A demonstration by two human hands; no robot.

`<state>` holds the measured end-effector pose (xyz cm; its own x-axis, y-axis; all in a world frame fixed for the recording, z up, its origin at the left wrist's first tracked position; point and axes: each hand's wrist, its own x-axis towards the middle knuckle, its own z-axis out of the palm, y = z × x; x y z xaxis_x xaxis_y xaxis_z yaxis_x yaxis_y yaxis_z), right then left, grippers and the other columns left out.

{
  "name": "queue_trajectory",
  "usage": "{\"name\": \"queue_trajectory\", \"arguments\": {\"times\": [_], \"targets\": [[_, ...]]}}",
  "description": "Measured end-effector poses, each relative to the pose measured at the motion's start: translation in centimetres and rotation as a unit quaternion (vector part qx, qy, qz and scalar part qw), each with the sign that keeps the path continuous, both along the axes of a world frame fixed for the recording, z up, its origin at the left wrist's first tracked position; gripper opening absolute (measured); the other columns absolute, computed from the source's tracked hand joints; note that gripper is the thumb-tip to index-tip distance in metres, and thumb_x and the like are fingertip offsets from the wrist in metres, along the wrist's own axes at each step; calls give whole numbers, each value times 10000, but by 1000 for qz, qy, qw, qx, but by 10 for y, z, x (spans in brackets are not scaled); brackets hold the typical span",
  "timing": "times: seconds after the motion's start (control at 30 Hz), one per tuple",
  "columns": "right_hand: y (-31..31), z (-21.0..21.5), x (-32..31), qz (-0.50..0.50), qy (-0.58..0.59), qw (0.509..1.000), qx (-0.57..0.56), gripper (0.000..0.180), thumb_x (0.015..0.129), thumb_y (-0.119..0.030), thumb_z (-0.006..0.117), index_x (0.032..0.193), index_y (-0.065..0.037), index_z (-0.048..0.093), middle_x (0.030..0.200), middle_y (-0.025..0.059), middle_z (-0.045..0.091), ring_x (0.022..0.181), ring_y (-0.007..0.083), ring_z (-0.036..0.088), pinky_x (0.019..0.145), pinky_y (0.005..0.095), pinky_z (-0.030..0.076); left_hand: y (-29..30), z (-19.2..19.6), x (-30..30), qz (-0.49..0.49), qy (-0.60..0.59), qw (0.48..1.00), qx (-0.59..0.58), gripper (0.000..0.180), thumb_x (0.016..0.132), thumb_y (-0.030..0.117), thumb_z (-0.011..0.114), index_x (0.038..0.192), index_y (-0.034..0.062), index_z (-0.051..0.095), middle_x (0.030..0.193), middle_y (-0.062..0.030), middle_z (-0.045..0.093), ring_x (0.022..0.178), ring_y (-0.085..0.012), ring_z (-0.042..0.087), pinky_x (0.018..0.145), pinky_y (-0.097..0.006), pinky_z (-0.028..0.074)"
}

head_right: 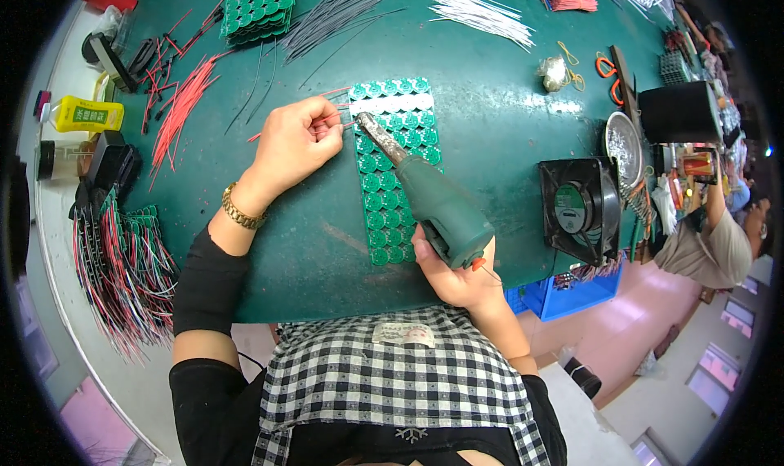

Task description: The person attaches red wires to a green PCB using a soldering iron.

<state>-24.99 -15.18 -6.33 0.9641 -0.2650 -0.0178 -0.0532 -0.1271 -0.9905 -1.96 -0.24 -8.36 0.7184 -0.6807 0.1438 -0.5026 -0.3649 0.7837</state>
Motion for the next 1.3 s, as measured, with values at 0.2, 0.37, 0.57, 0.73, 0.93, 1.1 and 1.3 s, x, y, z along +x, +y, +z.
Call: {"name": "queue_trajectory", "arguments": {"times": [0.2,0.37,0.57,0.73,0.93,1.1,1.3], "targets": [[4,5,-4,-22,7,1000,-8,394,834,-99,595,1195,21,489,837,99,601,620,132,553,558,249,454,1,-2,1,-5,-9,1000,-12,74,736,74,649,736,28,591,606,-20,566,542,-79,526,525,-241,440],[9,10,-8,-115,-29,989,88,398,825,-102,588,1182,40,488,814,109,602,611,148,558,560,270,473,2,0,0,-6,-13,1000,-5,77,739,76,649,737,29,589,606,-23,565,541,-84,527,527,-241,441],[6,6,-14,-139,-35,983,114,460,810,-161,597,1190,64,470,789,146,588,577,181,550,549,279,463,2,2,1,-14,-10,1000,6,80,746,74,653,748,23,590,622,-13,572,545,-64,513,523,-232,437],[6,6,-20,-129,-12,985,113,470,814,-164,595,1201,66,459,799,142,587,599,179,551,565,281,467,-1,3,0,-1,4,1000,20,67,713,92,636,725,51,584,630,-60,608,555,-175,601,532,-305,467],[6,1,-24,-136,-28,984,115,482,824,-173,604,1214,64,448,809,142,587,612,180,552,571,279,468,-2,5,-2,6,15,1000,21,71,727,82,645,737,41,588,642,-57,617,532,-140,586,525,-274,462],[-1,-4,-29,-120,-82,978,147,402,866,-62,564,1246,22,466,874,114,594,673,150,570,609,273,493,-1,5,-2,1,21,1000,19,58,758,70,635,771,28,598,641,-75,604,533,-158,571,525,-281,453],[-4,-1,-30,-121,-66,979,152,402,865,-59,566,1247,18,468,879,107,593,685,147,572,611,277,491,7,15,7,-38,-196,979,-29,119,901,86,566,994,14,585,815,-139,586,659,-273,577,597,-364,466]]}}
